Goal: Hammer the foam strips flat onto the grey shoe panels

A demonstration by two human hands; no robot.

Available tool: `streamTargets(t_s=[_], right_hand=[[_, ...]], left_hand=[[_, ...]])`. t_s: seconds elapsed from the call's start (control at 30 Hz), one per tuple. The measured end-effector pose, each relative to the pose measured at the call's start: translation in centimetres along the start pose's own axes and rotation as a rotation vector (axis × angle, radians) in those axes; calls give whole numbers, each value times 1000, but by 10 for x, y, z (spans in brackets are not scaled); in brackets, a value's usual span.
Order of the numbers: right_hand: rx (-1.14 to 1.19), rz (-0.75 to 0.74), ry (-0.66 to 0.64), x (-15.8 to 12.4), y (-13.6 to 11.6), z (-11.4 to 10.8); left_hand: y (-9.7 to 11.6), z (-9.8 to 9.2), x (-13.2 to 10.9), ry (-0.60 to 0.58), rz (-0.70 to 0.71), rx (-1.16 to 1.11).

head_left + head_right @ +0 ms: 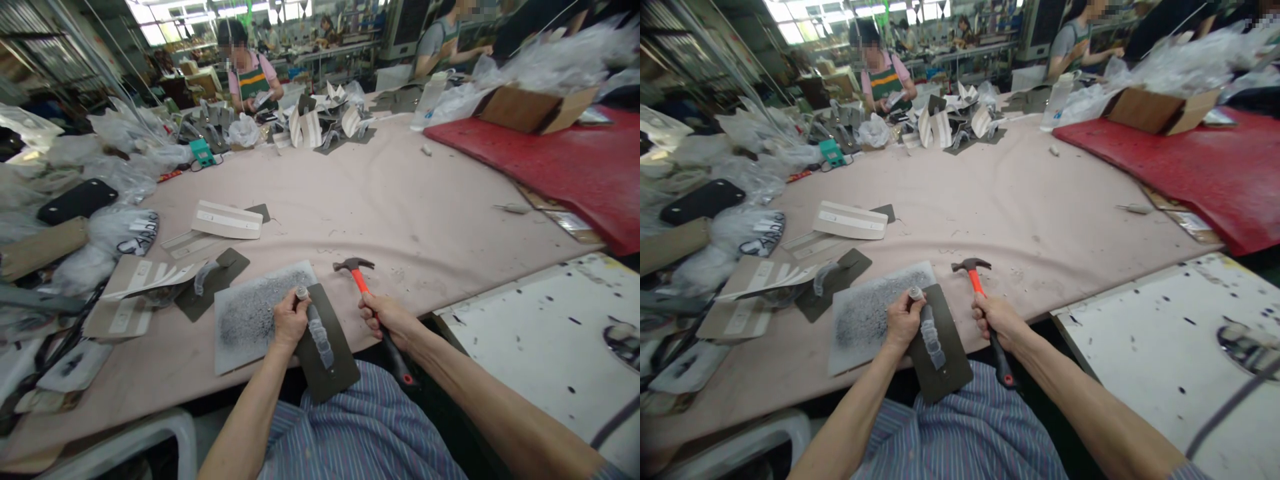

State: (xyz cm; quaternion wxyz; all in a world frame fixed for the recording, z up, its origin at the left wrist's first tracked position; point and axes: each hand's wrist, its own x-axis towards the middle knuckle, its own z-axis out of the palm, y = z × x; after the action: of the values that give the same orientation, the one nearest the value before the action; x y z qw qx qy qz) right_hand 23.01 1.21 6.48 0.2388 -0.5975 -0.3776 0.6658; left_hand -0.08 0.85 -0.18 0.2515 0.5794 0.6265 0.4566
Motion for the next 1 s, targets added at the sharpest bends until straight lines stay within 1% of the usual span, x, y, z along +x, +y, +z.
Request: streamTargets(t_s=[0.03, 0.07, 0.13, 0.17, 0.2, 0.23, 0.3, 0.33, 0.37, 0.4, 0.47, 0.53, 0.57, 0.6, 0.63, 0.67, 0.73, 0.77, 0.8, 0.83, 0.9, 1.0], right_hand=[[-38, -102, 41, -7, -5, 4], [-118, -242, 97, -13, -10, 7], [-381, -555, 225, -25, -15, 11], [-537, -672, 261, -29, -16, 11], [-693, -741, 269, -33, -17, 11], [-841, -761, 247, -36, -18, 9], [-1073, -722, 161, -41, -28, 4], [-1138, -703, 142, -45, -36, 2], [-1152, -711, 158, -50, -47, 0], [-1111, -749, 204, -55, -60, -1], [-898, -887, 358, -64, -81, 1], [-625, -1012, 517, -68, -88, 7], [-554, -1047, 550, -66, -84, 11], [-569, -1053, 533, -63, -76, 14], [-665, -1023, 478, -59, -66, 16], [-829, -957, 374, -54, -55, 16], [-1155, -751, 183, -44, -37, 10], [-1257, -656, 133, -40, -31, 4], [-1308, -584, 120, -35, -28, -2], [-1315, -540, 123, -29, -27, -9], [-1243, -470, 131, -15, -24, -20], [-1081, -334, 115, 6, -13, -24]], left_hand=[[0, 0, -1, -1, 21, 27], [0, 0, -2, -1, 34, 47], [1, 0, -2, -3, 39, 75], [1, 0, -1, -5, 36, 85], [1, 0, -1, -6, 29, 94], [1, 0, 0, -5, 18, 102], [0, 0, 0, -7, 3, 112], [-1, 0, 0, -13, 0, 107], [-2, 1, 1, -19, 0, 95], [-4, 1, 0, -25, 3, 79], [-6, 1, 0, -36, 14, 48], [-7, 1, 0, -35, 14, 27], [-7, 1, -1, -35, 11, 23], [-7, 0, -1, -35, 6, 23], [-7, 0, -1, -38, 1, 27], [-6, 0, -2, -40, -3, 33], [-4, 0, -2, -58, -5, 40], [-3, 1, -2, -62, -5, 41], [-2, 1, -2, -63, -6, 41], [-2, 2, -1, -60, -6, 40], [-2, 1, 1, -50, -5, 38], [-5, -5, -1, -61, -1, 34]])
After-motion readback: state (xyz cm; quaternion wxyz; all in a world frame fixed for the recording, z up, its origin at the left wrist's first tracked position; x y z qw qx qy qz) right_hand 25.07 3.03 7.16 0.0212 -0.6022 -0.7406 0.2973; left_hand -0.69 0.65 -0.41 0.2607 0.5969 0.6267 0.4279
